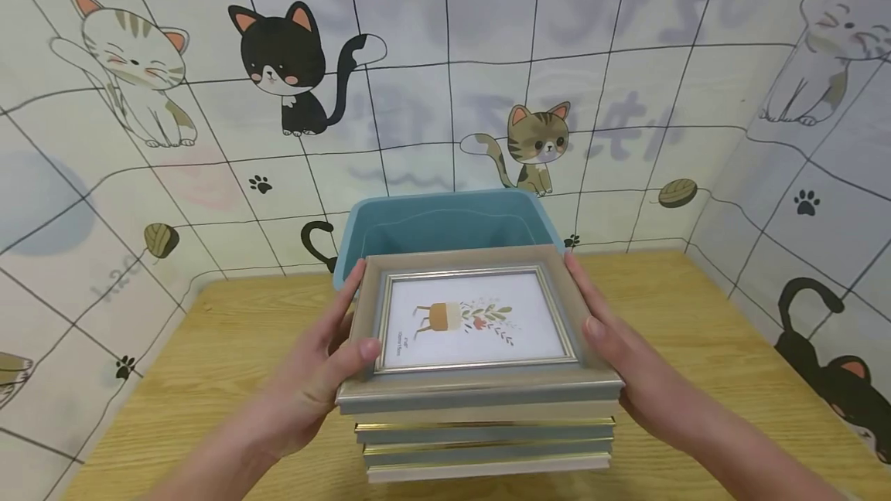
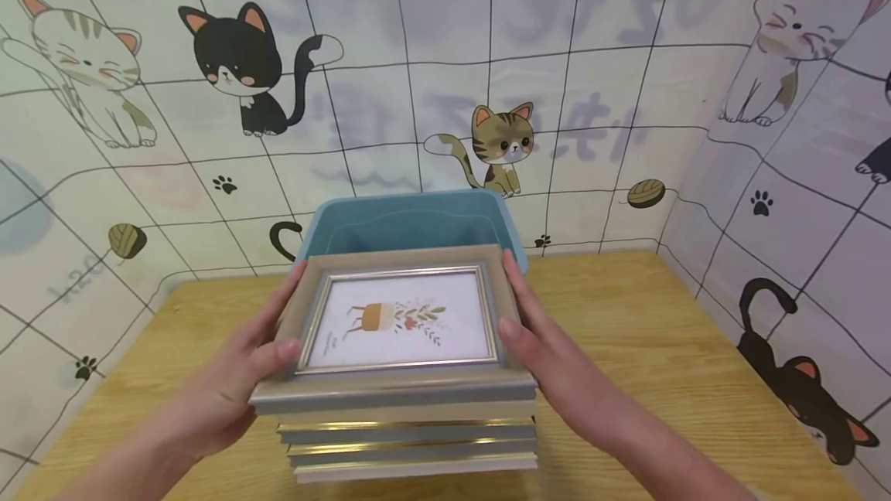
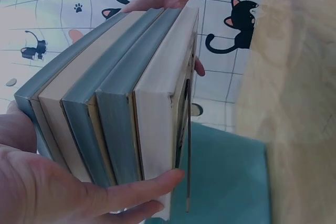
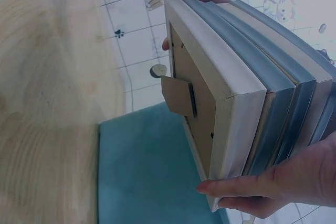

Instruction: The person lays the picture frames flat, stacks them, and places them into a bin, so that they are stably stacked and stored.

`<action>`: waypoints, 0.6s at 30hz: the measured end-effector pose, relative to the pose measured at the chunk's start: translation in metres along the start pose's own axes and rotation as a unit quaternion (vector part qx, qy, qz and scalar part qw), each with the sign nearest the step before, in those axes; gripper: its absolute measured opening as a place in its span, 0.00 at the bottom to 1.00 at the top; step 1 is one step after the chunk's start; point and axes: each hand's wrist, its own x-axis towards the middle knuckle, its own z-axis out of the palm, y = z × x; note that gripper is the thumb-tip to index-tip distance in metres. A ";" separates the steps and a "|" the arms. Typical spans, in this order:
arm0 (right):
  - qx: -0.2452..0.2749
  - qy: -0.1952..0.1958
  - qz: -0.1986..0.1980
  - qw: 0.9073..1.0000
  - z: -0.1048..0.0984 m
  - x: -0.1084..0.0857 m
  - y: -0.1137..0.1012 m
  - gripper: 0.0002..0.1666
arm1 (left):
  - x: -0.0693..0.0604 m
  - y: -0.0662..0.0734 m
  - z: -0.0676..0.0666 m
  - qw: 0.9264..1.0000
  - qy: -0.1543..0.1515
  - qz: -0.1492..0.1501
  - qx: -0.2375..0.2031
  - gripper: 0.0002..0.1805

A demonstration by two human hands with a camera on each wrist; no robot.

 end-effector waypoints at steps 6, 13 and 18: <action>-0.009 0.003 0.006 1.000 0.000 0.006 -0.018 0.39 | 0.005 0.019 -0.006 1.000 -0.013 -0.015 0.013 0.51; -0.017 0.002 0.002 1.000 -0.006 0.016 -0.039 0.38 | 0.011 0.038 -0.005 0.999 -0.002 -0.026 0.029 0.48; -0.015 0.007 0.005 1.000 -0.010 0.027 -0.054 0.36 | 0.025 0.053 -0.007 0.999 -0.005 -0.012 0.033 0.48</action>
